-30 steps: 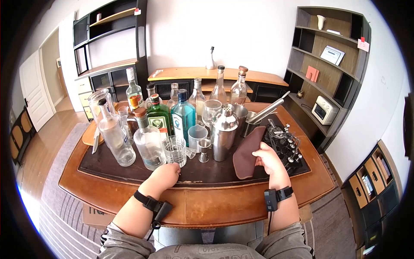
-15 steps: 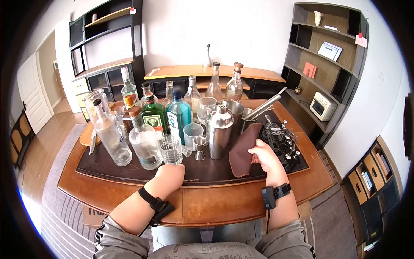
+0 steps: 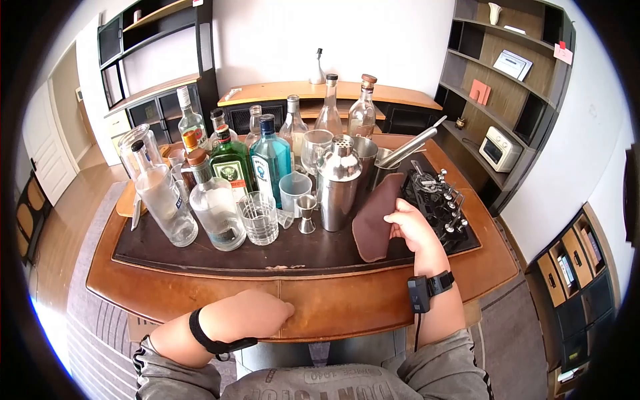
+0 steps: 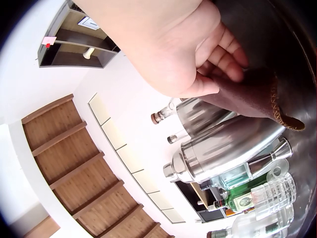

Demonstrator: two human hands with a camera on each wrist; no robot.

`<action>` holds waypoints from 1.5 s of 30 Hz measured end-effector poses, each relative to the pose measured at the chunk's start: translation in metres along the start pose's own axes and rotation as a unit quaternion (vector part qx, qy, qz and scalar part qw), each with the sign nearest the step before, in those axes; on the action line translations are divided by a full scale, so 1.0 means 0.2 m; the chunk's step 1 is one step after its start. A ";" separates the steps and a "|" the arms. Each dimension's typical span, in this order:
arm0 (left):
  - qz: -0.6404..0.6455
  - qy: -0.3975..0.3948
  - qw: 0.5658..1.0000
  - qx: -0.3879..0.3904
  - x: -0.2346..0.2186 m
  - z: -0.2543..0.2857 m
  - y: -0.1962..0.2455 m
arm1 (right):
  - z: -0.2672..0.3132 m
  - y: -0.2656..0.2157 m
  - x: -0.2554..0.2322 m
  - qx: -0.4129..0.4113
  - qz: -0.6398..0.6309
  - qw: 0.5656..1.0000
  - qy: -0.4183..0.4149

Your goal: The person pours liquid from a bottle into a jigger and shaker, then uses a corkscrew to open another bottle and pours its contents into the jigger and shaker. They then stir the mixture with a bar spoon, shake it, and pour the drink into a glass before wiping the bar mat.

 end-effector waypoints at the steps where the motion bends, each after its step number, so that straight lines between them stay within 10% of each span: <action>1: -0.003 -0.006 1.000 -0.001 0.02 0.00 0.01 | 0.01 -0.01 0.01 -0.001 0.001 1.000 0.002; 15: -0.080 -0.041 0.996 0.005 0.05 0.08 0.16 | 0.02 -0.02 0.01 0.002 -0.007 1.000 0.006; 30: -0.023 0.110 0.993 0.018 0.09 0.09 0.14 | 0.04 -0.03 0.02 -0.008 -0.017 1.000 0.015; 32: 0.215 0.293 0.929 0.068 0.03 0.09 0.02 | 0.03 -0.04 0.02 -0.010 -0.020 1.000 0.016; 34: 0.663 0.298 0.687 0.003 -0.08 0.08 -0.10 | 0.03 -0.03 0.03 -0.007 -0.025 1.000 0.012; 36: 0.860 0.255 0.415 0.151 -0.20 0.09 -0.19 | 0.04 -0.03 0.04 -0.003 -0.026 1.000 0.010; 39: 0.901 0.305 0.257 0.171 -0.22 -0.01 -0.27 | 0.02 -0.01 0.03 -0.004 -0.024 1.000 0.011; 45: 0.914 0.266 0.286 0.110 -0.09 -0.17 -0.27 | 0.00 0.00 -0.02 -0.005 0.003 1.000 0.010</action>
Point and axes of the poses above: each hand's wrist, its own z-axis away from the middle knuckle, its own x-axis out of the palm, y = z × x, the point moved 1 cm from there along -z, towards the middle knuckle, and after that the axes turned 2 degrees about -x, right-handed, at the moved point
